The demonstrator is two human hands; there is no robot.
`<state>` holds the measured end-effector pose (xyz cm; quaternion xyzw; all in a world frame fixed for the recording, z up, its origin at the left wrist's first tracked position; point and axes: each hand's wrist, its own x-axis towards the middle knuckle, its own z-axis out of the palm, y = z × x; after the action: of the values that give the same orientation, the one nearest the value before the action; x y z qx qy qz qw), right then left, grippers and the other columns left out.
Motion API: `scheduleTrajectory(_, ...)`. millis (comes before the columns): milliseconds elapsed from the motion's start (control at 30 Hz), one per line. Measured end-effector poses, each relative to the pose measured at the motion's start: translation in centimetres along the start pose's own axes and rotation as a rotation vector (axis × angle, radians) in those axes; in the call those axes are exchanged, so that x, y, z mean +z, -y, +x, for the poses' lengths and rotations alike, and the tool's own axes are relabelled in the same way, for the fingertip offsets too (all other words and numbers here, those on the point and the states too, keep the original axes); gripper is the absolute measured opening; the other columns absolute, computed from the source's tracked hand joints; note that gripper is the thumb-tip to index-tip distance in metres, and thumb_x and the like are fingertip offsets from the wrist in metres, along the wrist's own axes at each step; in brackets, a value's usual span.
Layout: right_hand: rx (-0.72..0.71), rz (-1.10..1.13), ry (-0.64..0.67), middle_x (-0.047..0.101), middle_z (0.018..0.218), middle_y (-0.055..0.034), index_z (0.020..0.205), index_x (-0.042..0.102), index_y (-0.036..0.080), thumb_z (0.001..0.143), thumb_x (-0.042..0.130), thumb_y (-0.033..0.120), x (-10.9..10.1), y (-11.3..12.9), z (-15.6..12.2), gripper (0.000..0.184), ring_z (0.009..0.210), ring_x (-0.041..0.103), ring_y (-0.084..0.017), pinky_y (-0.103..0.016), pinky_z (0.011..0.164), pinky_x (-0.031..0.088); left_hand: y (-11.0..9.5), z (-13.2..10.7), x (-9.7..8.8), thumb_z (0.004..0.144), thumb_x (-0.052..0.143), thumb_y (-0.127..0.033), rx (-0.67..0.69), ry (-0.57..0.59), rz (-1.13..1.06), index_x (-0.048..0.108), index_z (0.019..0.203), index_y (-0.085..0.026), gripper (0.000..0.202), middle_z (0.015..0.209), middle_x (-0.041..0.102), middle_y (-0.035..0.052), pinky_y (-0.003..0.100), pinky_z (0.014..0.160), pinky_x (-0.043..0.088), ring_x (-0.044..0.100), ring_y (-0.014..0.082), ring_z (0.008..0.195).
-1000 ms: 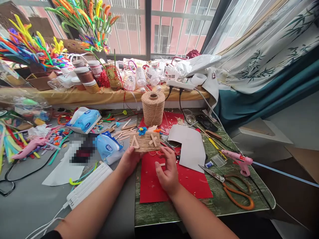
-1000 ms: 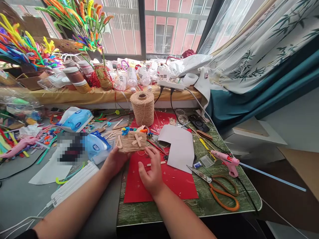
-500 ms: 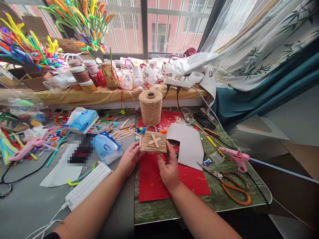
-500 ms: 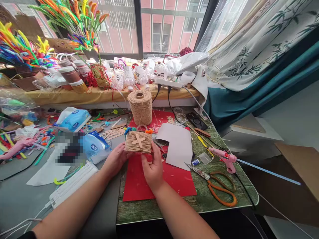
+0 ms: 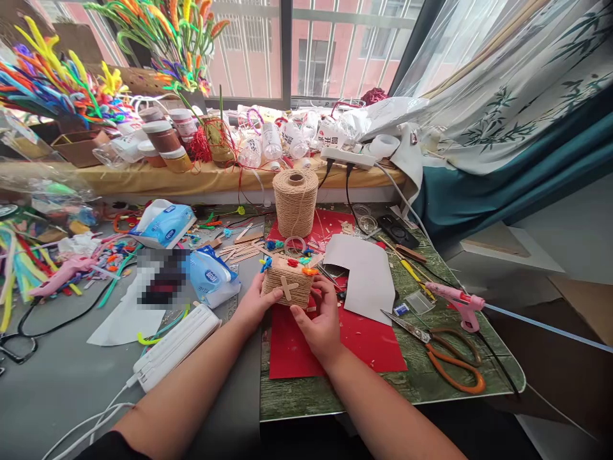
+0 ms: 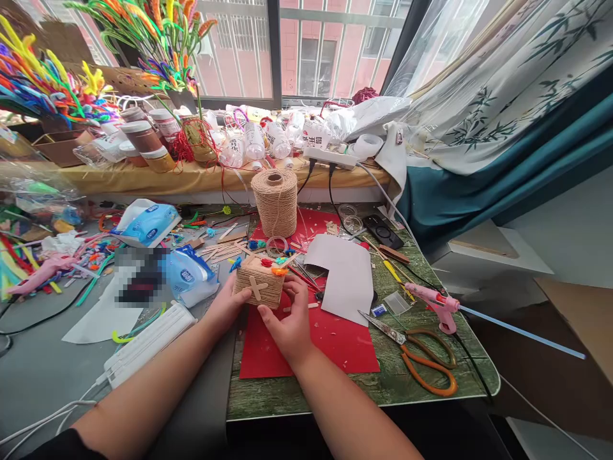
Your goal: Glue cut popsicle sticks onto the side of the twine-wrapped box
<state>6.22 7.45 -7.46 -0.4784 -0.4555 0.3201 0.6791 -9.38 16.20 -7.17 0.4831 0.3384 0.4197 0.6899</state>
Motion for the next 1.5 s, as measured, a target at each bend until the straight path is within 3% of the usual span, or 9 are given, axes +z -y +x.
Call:
scheduleTrajectory(133, 0.095, 0.014, -0.061, 0.048, 0.14, -0.0119, 0.12, 0.05, 0.026, 0.085, 0.08, 0.035, 0.1, -0.3, -0.1, 0.047, 0.116, 0.065, -0.025, -0.032, 0.077, 0.063, -0.2, -0.2, 0.5, 0.068, 0.091, -0.045, -0.041, -0.033, 0.101, 0.048, 0.148, -0.021, 0.093, 0.139, 0.066, 0.0153, 0.052, 0.111, 0.048, 0.058, 0.0424, 0.134)
scheduleTrajectory(333, 0.022, -0.079, -0.099, 0.049, 0.141, -0.0136, 0.118, 0.052, 0.025, 0.085, 0.08, 0.035, 0.2, -0.2, 0.1, 0.045, 0.128, 0.058, -0.027, -0.033, 0.083, 0.062, -0.1, 0.0, 0.5, 0.07, 0.09, -0.044, -0.088, 0.026, 0.087, 0.054, 0.139, -0.019, 0.082, 0.137, 0.068, 0.0154, 0.051, 0.111, 0.048, 0.06, 0.0409, 0.131)
scheduleTrajectory(533, 0.045, -0.091, -0.086, 0.049, 0.142, -0.0142, 0.116, 0.052, 0.025, 0.084, 0.082, 0.037, 0.3, -0.2, 0.2, 0.045, 0.127, 0.059, -0.028, -0.035, 0.082, 0.063, 0.0, 0.2, 0.8, 0.073, 0.088, -0.042, -0.102, -0.051, 0.09, 0.059, 0.132, -0.017, 0.07, 0.131, 0.071, 0.0158, 0.051, 0.106, 0.05, 0.065, 0.0385, 0.123)
scheduleTrajectory(733, -0.277, -0.395, -0.135, 0.058, 0.118, -0.0084, 0.117, 0.062, 0.026, 0.086, 0.081, 0.029, -0.6, 0.7, 0.4, 0.036, 0.117, 0.059, -0.027, -0.05, 0.102, 0.053, 0.0, 0.1, 0.9, 0.071, 0.09, -0.04, -0.087, -0.079, 0.086, 0.06, 0.13, -0.018, 0.07, 0.129, 0.072, 0.0145, 0.051, 0.104, 0.052, 0.067, 0.0382, 0.121)
scheduleTrajectory(967, -0.321, -0.439, -0.059, 0.053, 0.094, -0.0037, 0.12, 0.077, 0.034, 0.094, 0.072, 0.022, -1.2, 1.0, 0.4, 0.03, 0.088, 0.057, -0.02, -0.037, 0.076, 0.053, -0.3, -0.3, 1.0, 0.066, 0.094, -0.04, -0.148, 0.051, 0.047, 0.063, 0.13, -0.017, 0.074, 0.132, 0.07, 0.0168, 0.053, 0.107, 0.05, 0.065, 0.0406, 0.125)
scheduleTrajectory(1133, -0.268, -0.446, -0.053, 0.052, 0.091, -0.0036, 0.113, 0.08, 0.039, 0.094, 0.072, 0.027, -1.4, 1.0, 0.2, 0.024, 0.084, 0.055, -0.021, -0.04, 0.076, 0.052, -0.5, -0.5, 1.6, 0.066, 0.094, -0.037, -0.146, 0.051, 0.031, 0.062, 0.13, -0.018, 0.074, 0.13, 0.071, 0.0163, 0.056, 0.111, 0.046, 0.064, 0.0404, 0.127)
scheduleTrajectory(1267, -0.183, -0.368, -0.101, 0.059, 0.099, -0.0058, 0.104, 0.081, 0.033, 0.095, 0.07, 0.03, -1.5, 1.3, 0.7, 0.015, 0.095, 0.06, -0.024, -0.043, 0.086, 0.054, -0.4, -0.3, 1.6, 0.063, 0.096, -0.035, -0.134, -0.05, 0.0, 0.059, 0.131, -0.019, 0.079, 0.128, 0.072, 0.0155, 0.058, 0.11, 0.046, 0.065, 0.0406, 0.125)
scheduleTrajectory(1367, -0.072, -0.23, -0.227, 0.067, 0.098, -0.0058, 0.096, 0.078, 0.025, 0.094, 0.071, 0.035, -1.9, 0.9, 1.9, 0.012, 0.096, 0.064, -0.023, -0.042, 0.091, 0.054, -0.4, 0.1, 1.2, 0.065, 0.095, -0.034, -0.08, -0.149, -0.026, 0.057, 0.135, -0.019, 0.081, 0.132, 0.071, 0.0154, 0.056, 0.113, 0.046, 0.064, 0.0384, 0.128)
scheduleTrajectory(1500, 0.185, 0.096, -0.48, 0.07, 0.084, -0.002, 0.097, 0.074, 0.019, 0.087, 0.078, 0.044, -3.0, -0.6, 4.0, 0.028, 0.076, 0.066, -0.017, -0.036, 0.081, 0.055, -0.7, 0.6, 0.7, 0.07, 0.092, -0.036, 0.049, -0.274, -0.075, 0.056, 0.138, -0.023, 0.078, 0.14, 0.067, 0.0123, 0.052, 0.116, 0.045, 0.061, 0.0353, 0.133)
